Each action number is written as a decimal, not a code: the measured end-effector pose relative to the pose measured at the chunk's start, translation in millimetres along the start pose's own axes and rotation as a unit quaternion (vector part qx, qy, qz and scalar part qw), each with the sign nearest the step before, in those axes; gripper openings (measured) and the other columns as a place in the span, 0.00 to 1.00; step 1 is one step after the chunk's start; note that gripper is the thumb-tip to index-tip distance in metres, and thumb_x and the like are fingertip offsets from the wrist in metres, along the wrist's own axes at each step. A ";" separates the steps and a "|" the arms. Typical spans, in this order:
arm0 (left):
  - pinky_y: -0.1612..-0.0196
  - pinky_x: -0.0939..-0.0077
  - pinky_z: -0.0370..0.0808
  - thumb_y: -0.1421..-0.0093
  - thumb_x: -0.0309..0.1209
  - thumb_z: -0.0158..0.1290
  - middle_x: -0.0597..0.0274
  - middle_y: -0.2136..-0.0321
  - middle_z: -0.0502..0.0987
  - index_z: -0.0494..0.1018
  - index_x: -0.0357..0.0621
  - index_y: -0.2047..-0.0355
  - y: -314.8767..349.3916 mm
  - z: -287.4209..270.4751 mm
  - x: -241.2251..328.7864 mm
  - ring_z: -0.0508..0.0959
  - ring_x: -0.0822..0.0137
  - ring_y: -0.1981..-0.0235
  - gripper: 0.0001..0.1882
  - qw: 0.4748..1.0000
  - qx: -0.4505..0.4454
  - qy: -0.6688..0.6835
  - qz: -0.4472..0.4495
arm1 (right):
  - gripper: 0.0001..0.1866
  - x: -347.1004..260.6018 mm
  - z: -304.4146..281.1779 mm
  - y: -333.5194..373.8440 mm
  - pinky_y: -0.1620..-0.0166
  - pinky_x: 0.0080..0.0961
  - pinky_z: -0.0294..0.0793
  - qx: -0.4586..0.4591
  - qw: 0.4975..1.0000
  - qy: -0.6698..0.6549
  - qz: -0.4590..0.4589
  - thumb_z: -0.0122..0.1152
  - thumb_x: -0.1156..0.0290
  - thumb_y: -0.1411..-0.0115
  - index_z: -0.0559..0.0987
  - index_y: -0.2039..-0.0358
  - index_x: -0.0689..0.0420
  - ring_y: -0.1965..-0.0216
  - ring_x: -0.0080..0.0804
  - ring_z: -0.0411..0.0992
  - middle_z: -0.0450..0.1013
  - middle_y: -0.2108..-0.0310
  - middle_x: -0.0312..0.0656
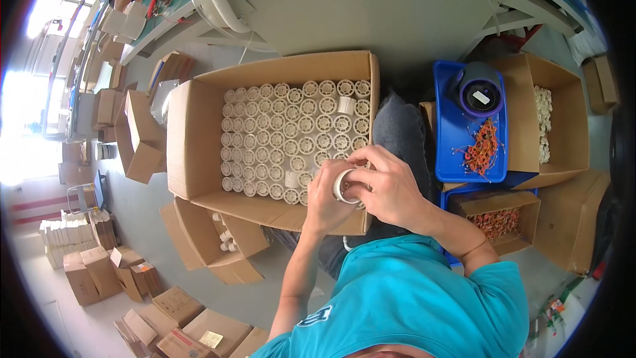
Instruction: The person assembles electrical components by taking plastic cylinders from a box, inserting wired parts from a tray into each cylinder by hand, and placing the assembled units onto a conveyor belt.
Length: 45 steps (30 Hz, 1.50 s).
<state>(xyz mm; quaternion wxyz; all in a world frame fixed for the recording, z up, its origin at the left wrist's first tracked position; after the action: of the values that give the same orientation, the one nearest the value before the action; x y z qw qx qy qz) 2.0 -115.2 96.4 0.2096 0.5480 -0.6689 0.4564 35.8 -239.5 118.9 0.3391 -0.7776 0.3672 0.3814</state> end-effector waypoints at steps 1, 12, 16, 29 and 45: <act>0.68 0.69 0.75 0.60 0.18 0.64 0.55 0.69 0.77 0.71 0.41 0.62 0.3 -0.1 -1.0 0.80 0.57 0.69 0.23 1.000 -0.001 0.000 0.000 | 0.07 0.1 0.1 1.6 0.57 0.34 0.75 0.009 1.000 0.007 0.004 0.69 0.75 0.56 0.82 0.73 0.57 0.57 0.38 0.73 0.71 0.61 0.42; 0.69 0.69 0.75 0.59 0.22 0.68 0.56 0.69 0.77 0.71 0.43 0.62 4.6 1.4 -3.5 0.79 0.57 0.71 0.23 1.000 -0.024 0.007 -0.015 | 0.06 7.5 2.7 2.1 0.58 0.34 0.75 -0.019 0.997 -0.057 0.039 0.67 0.77 0.54 0.83 0.72 0.58 0.60 0.39 0.74 0.72 0.62 0.41; 0.69 0.68 0.75 0.59 0.21 0.67 0.56 0.70 0.76 0.71 0.43 0.62 4.8 4.2 -5.4 0.79 0.57 0.71 0.23 1.000 -0.022 0.000 -0.001 | 0.04 13.8 2.1 0.0 0.60 0.33 0.75 -0.014 0.993 -0.109 0.049 0.66 0.78 0.56 0.83 0.75 0.58 0.62 0.38 0.74 0.72 0.64 0.40; 0.69 0.62 0.78 0.57 0.22 0.66 0.54 0.67 0.76 0.69 0.42 0.59 -23.1 4.4 8.8 0.80 0.50 0.67 0.24 0.994 -0.100 -0.023 0.029 | 0.09 13.7 -17.8 -10.7 0.58 0.30 0.74 -0.005 0.994 -0.110 0.011 0.67 0.82 0.55 0.82 0.70 0.64 0.62 0.37 0.73 0.72 0.63 0.43; 0.59 0.69 0.76 0.47 0.38 0.65 0.52 0.59 0.79 0.70 0.38 0.50 -367.0 -42.5 3.7 0.80 0.58 0.63 0.28 0.947 0.178 -0.138 0.228 | 0.16 84.1 -90.8 76.8 0.66 0.21 0.75 0.172 0.966 -0.001 0.192 0.67 0.79 0.47 0.82 0.56 0.59 0.63 0.30 0.74 0.73 0.58 0.43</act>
<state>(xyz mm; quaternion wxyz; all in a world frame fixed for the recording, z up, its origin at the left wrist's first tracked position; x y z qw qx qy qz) 330.7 -75.1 260.2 -0.0952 0.4668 -0.7064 0.5235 40.3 -377.5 72.6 0.3886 -0.6219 0.5698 0.3708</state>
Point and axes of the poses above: each hand's wrist, its own y-axis away from the middle knuckle, its own z-axis out of the palm, x = y × z, the point moved 5 cm from there along -y, towards the middle knuckle
